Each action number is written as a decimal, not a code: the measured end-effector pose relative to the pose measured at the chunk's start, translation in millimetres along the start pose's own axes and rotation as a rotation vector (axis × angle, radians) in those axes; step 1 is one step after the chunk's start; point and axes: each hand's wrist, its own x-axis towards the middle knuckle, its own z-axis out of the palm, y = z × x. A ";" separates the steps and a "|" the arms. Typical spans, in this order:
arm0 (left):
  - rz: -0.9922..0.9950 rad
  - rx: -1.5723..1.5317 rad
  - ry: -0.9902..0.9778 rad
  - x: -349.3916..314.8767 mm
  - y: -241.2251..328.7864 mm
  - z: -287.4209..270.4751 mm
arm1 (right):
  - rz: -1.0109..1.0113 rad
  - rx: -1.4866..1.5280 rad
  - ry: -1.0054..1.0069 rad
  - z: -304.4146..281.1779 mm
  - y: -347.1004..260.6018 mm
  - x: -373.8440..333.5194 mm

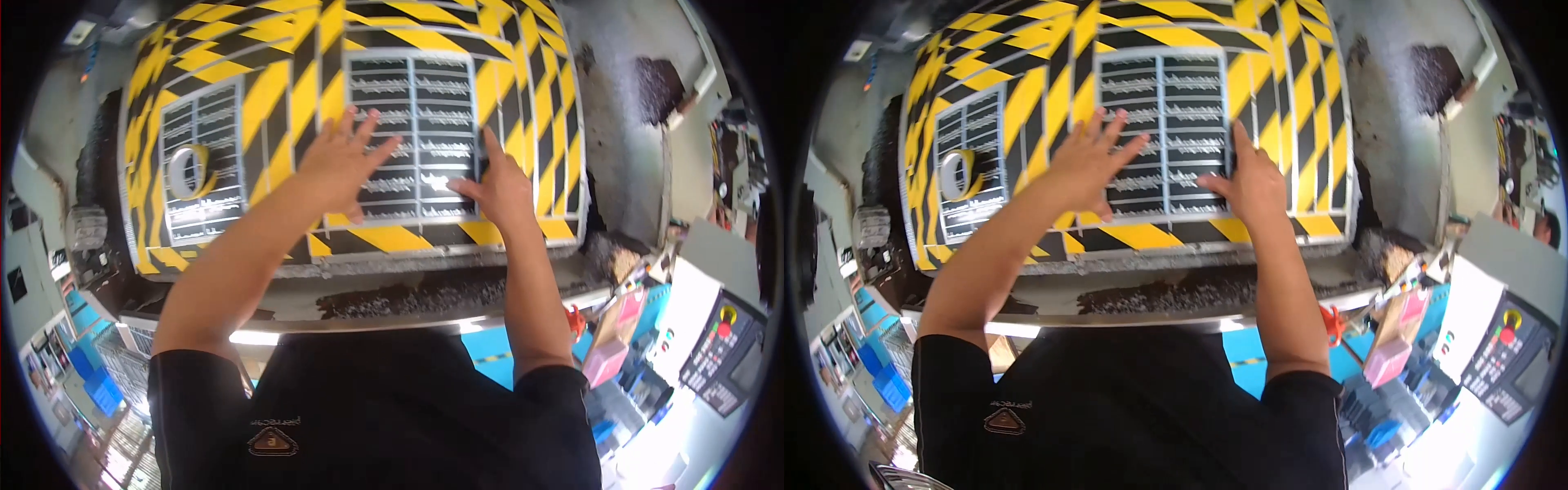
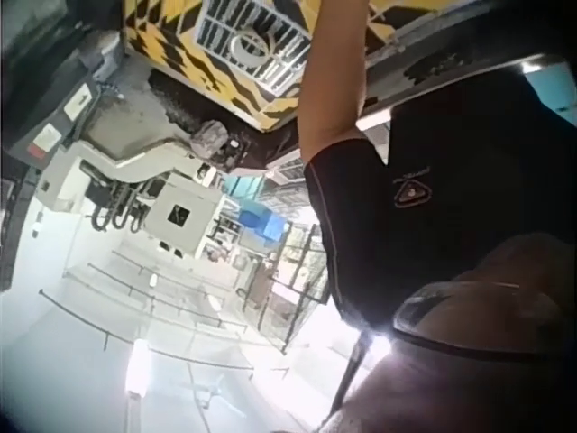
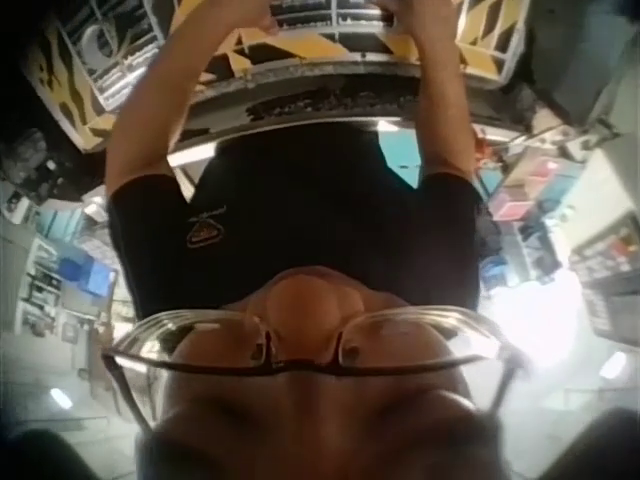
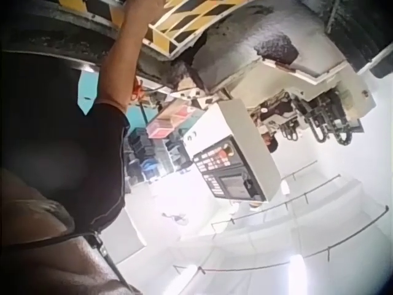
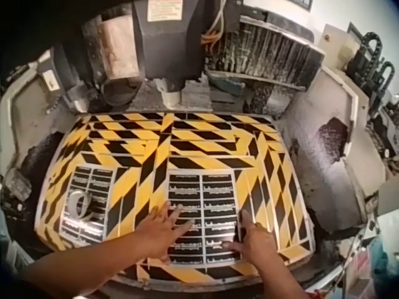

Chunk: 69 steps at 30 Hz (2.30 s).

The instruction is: The person picks up a workpiece, places it onto the machine bed, and secures it with tape. They then spray the workpiece with a nozzle, press buttons on the control panel, and touch the surface before pressing more buttons.

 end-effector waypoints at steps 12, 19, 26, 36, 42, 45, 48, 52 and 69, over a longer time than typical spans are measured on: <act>-0.069 0.035 -0.073 2.4 8.5 -3.8 | 0.431 0.366 0.457 -195.2 134.4 -119.9; -0.089 0.069 -0.083 1.2 9.4 -2.1 | 0.662 -0.383 0.503 -90.8 289.9 -132.9; -0.058 0.080 -0.052 0.8 6.8 -1.8 | 0.673 -0.174 0.804 -66.6 288.4 -162.5; -0.074 -0.005 -0.034 -10.9 7.0 -1.2 | 0.661 -0.267 0.964 -29.2 315.0 -169.8; -0.263 -0.273 0.369 -108.4 -28.7 46.3 | 0.682 -0.156 0.941 -28.8 325.1 -173.0; -0.539 -0.254 0.648 -205.6 -56.7 94.2 | 0.590 -0.159 0.918 -28.5 327.3 -170.7; -0.740 -0.198 0.779 -289.9 -59.2 128.0 | 0.575 -0.132 0.924 -25.9 324.4 -168.2; -0.936 -0.290 0.814 -328.8 -44.4 162.2 | 0.544 -0.110 0.930 -29.5 309.2 -165.9; -0.903 -0.313 0.855 -317.0 -40.1 166.7 | 0.468 -0.096 0.907 -35.6 311.8 -167.3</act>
